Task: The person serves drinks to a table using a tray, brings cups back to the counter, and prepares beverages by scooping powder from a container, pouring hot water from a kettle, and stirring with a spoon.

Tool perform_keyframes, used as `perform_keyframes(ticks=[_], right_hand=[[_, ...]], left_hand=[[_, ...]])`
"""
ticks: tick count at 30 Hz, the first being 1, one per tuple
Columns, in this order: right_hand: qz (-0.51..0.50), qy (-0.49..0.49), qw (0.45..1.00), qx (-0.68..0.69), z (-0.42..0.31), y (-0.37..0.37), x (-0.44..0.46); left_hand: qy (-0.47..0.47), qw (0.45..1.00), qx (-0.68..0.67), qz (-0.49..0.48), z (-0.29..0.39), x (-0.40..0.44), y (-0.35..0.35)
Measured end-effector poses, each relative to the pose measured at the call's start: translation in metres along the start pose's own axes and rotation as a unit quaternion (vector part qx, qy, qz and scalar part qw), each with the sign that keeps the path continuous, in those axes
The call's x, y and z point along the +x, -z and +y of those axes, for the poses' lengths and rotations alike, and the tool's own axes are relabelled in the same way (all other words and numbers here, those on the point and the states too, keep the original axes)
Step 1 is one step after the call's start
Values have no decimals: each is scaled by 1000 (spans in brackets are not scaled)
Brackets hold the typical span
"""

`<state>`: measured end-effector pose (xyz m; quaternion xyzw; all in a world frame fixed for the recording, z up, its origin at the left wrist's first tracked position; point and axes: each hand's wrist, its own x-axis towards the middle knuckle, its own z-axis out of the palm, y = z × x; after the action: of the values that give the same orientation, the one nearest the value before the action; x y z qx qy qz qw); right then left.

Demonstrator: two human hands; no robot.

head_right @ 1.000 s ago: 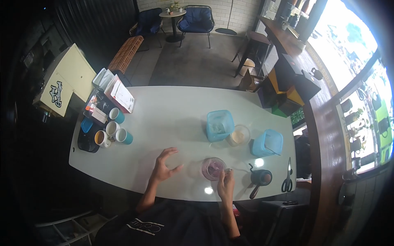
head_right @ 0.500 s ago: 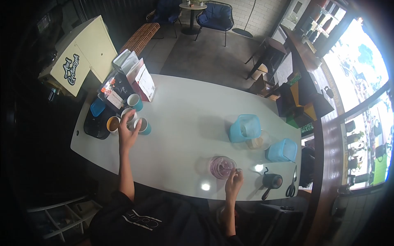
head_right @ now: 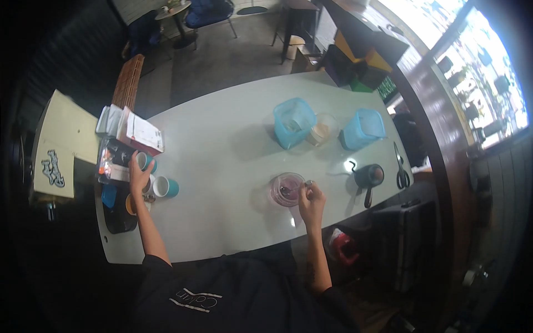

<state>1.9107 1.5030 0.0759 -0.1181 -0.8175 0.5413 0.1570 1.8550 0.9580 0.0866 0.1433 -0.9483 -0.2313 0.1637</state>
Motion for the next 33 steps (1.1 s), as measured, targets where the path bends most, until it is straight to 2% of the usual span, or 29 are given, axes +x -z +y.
perform_keyframes(ticks=[2, 8, 10, 12, 14, 22, 26, 28, 33], right_hand=[[14, -13, 1000, 2, 1, -2, -2], [26, -65, 998, 3, -7, -1, -2], [34, -62, 996, 57, -7, -5, -3], [41, -64, 996, 38, 4, -8, -3], [45, -67, 996, 43, 8, -9, -3], [46, -72, 995, 52, 7, -9, -3], [40, -70, 996, 48, 2, -7, -2], [40, -70, 995, 52, 2, -7, -2], [43, -81, 993, 69, -2, -7, -3]], left_hand=[[26, 999, 15, -21, 0, 7, -1], [-26, 999, 29, -24, 8, 14, 0], [-16, 999, -9, -51, 25, 11, 3], [-36, 997, -3, -61, 40, 9, 4], [-18, 998, -32, -56, 53, 4, 4], [-3, 999, -1, -54, 86, -16, -6], [-43, 996, -47, -69, 112, -27, -12], [-71, 988, -72, -114, 119, -31, -15], [-98, 979, -74, -160, 156, -45, -20]])
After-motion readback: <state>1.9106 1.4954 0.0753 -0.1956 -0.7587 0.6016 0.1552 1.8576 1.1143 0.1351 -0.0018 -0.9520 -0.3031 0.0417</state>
